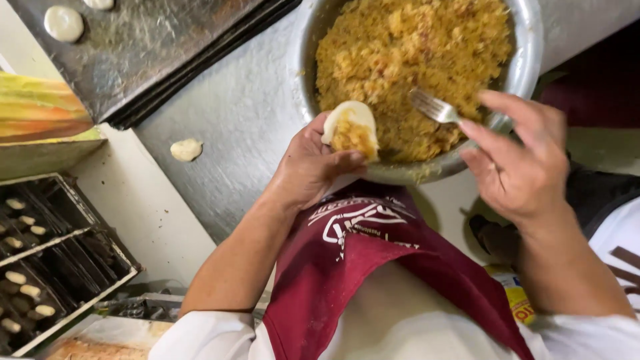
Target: Stuffing and folding dough pieces with a savory filling to make pastries
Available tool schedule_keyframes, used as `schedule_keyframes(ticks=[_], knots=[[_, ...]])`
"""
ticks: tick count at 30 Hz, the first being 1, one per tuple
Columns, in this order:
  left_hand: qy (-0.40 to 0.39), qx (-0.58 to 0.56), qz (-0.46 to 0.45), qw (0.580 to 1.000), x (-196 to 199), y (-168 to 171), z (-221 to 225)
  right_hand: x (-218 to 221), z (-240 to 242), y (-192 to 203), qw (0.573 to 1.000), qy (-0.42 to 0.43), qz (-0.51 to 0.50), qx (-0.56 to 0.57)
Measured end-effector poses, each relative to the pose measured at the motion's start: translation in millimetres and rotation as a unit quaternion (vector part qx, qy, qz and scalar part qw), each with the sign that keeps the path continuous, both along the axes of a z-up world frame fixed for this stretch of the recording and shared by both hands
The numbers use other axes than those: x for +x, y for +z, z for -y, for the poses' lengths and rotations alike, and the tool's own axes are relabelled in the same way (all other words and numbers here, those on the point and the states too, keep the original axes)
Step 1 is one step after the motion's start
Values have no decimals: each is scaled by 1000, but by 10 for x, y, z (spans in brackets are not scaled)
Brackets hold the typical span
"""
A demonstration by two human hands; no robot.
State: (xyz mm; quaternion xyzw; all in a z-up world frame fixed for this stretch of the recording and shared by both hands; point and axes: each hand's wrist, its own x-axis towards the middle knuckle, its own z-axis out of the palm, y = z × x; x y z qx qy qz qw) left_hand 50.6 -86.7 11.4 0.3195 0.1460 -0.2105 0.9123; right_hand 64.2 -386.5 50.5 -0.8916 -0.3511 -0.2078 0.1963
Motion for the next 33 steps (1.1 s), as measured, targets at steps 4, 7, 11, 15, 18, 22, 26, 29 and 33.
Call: schedule_keyframes(ticks=[4,7,11,15,18,22,26,29,33], knots=[[-67,75,62,993,-214,176,-222,117,-859,259,909,24,-380,169],[-40,50,72,995,-421,255,-496,189,-1288,-46,809,32,-543,225],[1,-79,9,997,-665,381,-971,102,-1680,-505,617,75,-668,409],[23,-50,-46,997,-859,188,-1238,-241,-2067,-606,595,120,-653,452],[13,6,-32,999,-955,29,-1420,-357,-2284,-782,703,56,-591,393],[-2,-3,-18,1000,-965,43,-1667,-443,-2399,-844,587,51,-649,482],[37,53,-19,998,-1024,-240,-1610,-457,-2518,-983,646,24,-588,486],[106,-29,-48,993,-979,-378,-1535,-482,-2727,-261,870,145,-383,274],[121,-124,-61,983,-928,-398,-1457,-461,-2643,-331,934,124,-278,188]])
